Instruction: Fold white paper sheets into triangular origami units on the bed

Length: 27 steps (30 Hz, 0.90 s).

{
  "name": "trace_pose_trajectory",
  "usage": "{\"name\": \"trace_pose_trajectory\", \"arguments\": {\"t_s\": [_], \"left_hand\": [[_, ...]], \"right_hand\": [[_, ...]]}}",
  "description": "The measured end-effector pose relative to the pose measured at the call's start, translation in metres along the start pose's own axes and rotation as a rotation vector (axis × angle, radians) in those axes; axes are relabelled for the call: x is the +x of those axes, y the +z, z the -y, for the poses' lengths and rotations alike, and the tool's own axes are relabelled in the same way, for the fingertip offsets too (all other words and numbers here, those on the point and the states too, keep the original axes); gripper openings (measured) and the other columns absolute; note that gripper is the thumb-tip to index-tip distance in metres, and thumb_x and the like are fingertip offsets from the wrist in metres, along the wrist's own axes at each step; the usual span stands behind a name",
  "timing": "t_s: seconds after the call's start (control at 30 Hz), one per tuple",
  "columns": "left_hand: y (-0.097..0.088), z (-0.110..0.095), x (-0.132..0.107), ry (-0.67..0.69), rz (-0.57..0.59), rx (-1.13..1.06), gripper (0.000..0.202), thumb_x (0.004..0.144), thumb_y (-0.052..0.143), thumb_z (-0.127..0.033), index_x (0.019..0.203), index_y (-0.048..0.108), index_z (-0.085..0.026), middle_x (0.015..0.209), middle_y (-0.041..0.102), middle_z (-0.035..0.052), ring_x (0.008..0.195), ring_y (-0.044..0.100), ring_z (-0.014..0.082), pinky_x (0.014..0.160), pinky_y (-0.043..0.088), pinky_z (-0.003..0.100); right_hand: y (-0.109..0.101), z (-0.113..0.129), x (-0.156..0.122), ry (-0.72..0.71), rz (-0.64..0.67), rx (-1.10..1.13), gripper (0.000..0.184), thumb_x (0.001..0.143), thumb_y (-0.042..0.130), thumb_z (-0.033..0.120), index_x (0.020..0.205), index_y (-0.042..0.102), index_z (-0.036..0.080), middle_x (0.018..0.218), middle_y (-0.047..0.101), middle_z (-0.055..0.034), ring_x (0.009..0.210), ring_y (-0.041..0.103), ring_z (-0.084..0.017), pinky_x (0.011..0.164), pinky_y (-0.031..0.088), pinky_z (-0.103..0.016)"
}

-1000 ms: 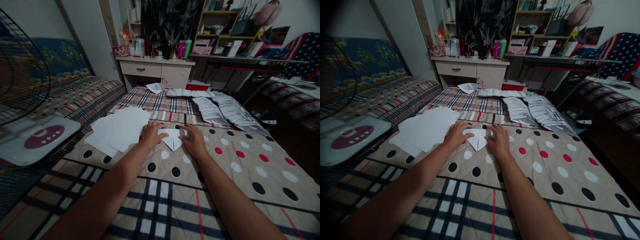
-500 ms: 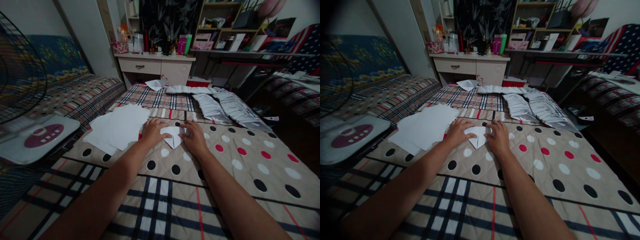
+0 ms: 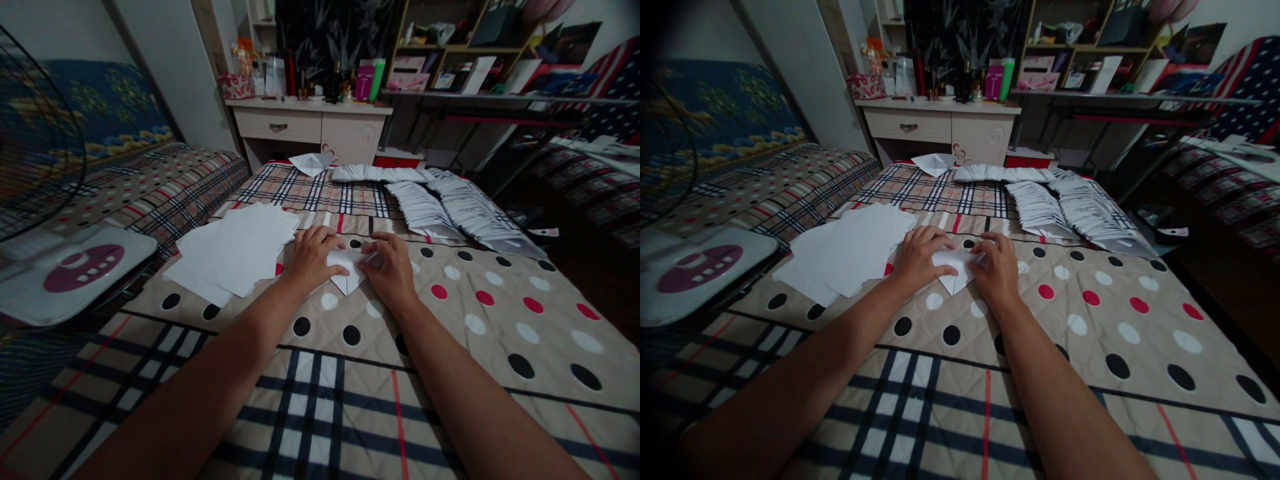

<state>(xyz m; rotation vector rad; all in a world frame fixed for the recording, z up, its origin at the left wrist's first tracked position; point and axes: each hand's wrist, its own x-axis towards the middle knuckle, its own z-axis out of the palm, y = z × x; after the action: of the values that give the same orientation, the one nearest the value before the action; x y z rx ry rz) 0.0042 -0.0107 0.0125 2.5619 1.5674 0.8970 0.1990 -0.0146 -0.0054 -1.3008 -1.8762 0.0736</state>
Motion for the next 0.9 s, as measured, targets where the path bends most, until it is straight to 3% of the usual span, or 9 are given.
{"name": "trace_pose_trajectory", "arguments": {"t_s": [0.37,0.63,0.9], "left_hand": [[0.0,0.0,-0.001,0.078,0.054,0.001,0.029,0.07,0.079,-0.045,0.083,0.063,-0.024,0.094,0.068,0.0001,0.103,0.053,0.0235,0.095,0.029,0.041],[0.002,0.002,-0.002,0.112,0.075,-0.007,0.024,0.074,0.076,-0.046,0.079,0.067,-0.024,0.09,0.069,0.0005,0.101,0.055,0.0226,0.095,0.028,0.042],[0.001,0.002,-0.004,0.147,0.061,0.01,0.019,0.079,0.073,-0.042,0.08,0.067,-0.024,0.09,0.068,0.0002,0.099,0.055,0.0217,0.096,0.028,0.042]], "right_hand": [[-0.007,0.011,0.0,0.0,0.147,-0.136,0.015,0.069,0.058,0.01,0.076,0.066,0.02,0.079,0.067,-0.0027,0.084,0.057,-0.022,0.081,0.037,-0.036],[-0.008,0.013,-0.003,0.001,0.175,-0.149,0.018,0.063,0.054,0.009,0.071,0.066,0.02,0.08,0.068,-0.0027,0.086,0.058,-0.022,0.082,0.036,-0.036],[-0.008,0.011,-0.002,0.028,0.181,-0.085,0.019,0.069,0.057,0.01,0.078,0.07,0.02,0.082,0.07,-0.0024,0.085,0.062,-0.02,0.081,0.04,-0.034]]}}
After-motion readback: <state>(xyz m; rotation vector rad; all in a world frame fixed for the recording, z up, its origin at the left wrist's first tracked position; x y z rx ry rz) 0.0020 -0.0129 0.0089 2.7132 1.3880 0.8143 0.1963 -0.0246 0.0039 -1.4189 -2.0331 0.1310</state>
